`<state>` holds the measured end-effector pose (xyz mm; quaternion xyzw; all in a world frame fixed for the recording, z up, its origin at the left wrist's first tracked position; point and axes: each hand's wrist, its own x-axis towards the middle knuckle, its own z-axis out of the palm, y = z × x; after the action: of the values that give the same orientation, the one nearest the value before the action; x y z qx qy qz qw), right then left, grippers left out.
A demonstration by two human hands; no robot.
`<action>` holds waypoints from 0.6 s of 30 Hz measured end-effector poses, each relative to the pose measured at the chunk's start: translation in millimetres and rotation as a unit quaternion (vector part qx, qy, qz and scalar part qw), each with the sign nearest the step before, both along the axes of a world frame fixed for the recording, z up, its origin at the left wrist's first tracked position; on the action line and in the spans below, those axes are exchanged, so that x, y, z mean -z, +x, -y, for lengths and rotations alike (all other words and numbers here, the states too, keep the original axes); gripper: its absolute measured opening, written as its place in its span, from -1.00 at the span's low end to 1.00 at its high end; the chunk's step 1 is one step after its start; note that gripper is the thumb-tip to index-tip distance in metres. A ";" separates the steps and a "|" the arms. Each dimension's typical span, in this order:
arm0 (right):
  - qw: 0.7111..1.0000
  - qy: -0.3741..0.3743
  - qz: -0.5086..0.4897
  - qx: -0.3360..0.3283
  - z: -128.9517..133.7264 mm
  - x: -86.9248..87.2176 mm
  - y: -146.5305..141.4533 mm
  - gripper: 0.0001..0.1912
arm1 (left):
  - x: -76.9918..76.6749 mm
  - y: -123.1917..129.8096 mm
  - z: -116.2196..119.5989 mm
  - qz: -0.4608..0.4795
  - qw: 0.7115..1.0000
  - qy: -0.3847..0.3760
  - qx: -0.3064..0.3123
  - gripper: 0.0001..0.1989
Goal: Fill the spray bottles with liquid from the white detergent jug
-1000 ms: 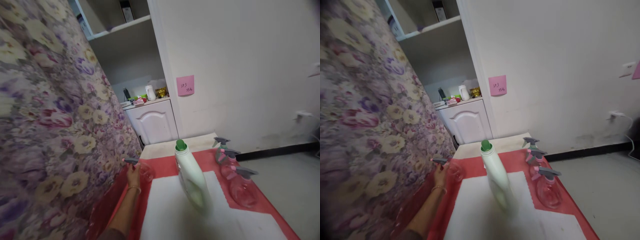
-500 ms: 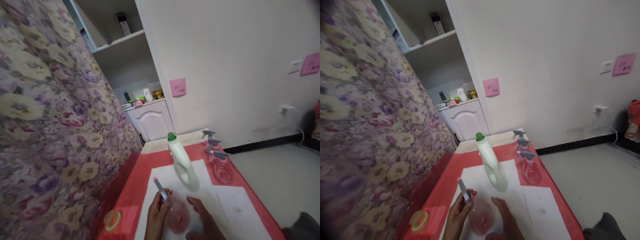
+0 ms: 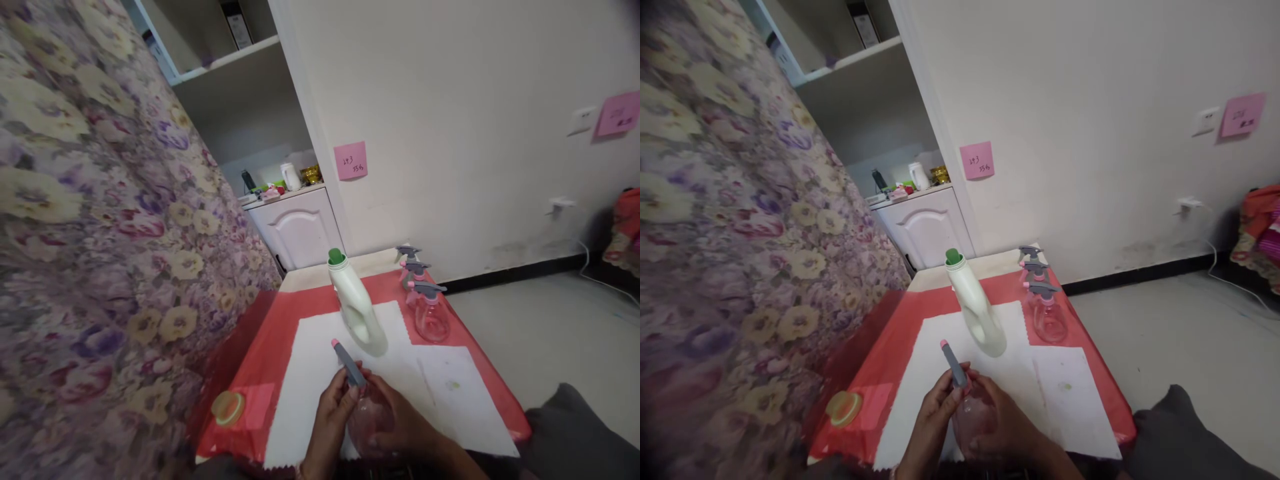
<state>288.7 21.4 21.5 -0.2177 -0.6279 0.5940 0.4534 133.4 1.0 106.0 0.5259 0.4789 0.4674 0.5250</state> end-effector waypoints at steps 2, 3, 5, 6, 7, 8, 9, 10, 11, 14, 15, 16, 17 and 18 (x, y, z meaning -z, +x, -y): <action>1.000 -0.004 -0.003 -0.014 2.4 -6.4 2.6 0.00 | 1.0 0.8 1.4 0.023 1.000 -0.005 -0.006 -0.59; 1.000 -0.003 0.001 -0.010 4.1 -9.1 2.9 -0.03 | 3.0 1.8 1.8 0.033 0.999 -0.005 -0.011 -0.60; 1.000 -0.005 0.021 0.012 7.9 -11.6 1.5 -0.09 | 8.9 4.5 2.2 0.046 0.999 0.000 -0.028 -0.64; 0.999 -0.008 0.036 0.028 9.7 -11.1 0.0 -0.11 | 12.2 6.1 2.2 0.049 0.998 0.003 -0.041 -0.66; 0.998 -0.011 0.050 0.043 11.1 -9.7 -1.9 -0.12 | 15.5 7.7 2.1 0.048 0.997 0.005 -0.057 -0.68; 0.996 -0.014 0.061 0.057 12.2 -7.5 -3.8 -0.12 | 18.3 9.1 2.0 0.044 0.996 0.007 -0.074 -0.70; 0.995 -0.016 0.068 0.067 12.9 -5.0 -5.7 -0.13 | 20.5 10.4 2.2 0.036 0.995 0.008 -0.092 -0.70; 0.995 -0.016 0.071 0.073 13.3 -2.5 -7.2 -0.13 | 21.8 11.4 2.5 0.026 0.994 0.010 -0.106 -0.70; 0.994 -0.015 0.072 0.077 13.4 -0.5 -8.3 -0.14 | 22.1 12.0 3.3 0.016 0.993 0.012 -0.114 -0.68; 0.993 -0.012 0.075 0.086 13.5 0.9 -8.8 -0.14 | 17.8 12.1 7.4 -0.002 0.995 0.020 -0.099 -0.58; 0.993 -0.011 0.078 0.090 13.9 -0.5 -8.3 -0.13 | 15.3 11.8 9.1 -0.003 0.996 0.022 -0.088 -0.56; 0.993 -0.008 0.079 0.092 14.6 -2.8 -7.7 -0.13 | 12.7 11.5 10.5 -0.001 0.997 0.023 -0.079 -0.55; 0.993 -0.004 0.077 0.091 15.5 -5.6 -7.1 -0.13 | 10.4 11.4 11.5 0.001 0.997 0.024 -0.075 -0.56; 0.994 0.000 0.072 0.088 16.6 -8.9 -6.6 -0.13 | 8.7 11.7 11.9 0.005 0.997 0.026 -0.077 -0.57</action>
<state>282.2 4.8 30.3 -0.3141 -0.6376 0.5344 0.4574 145.1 -10.9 97.2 0.4984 0.5029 0.5217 0.4759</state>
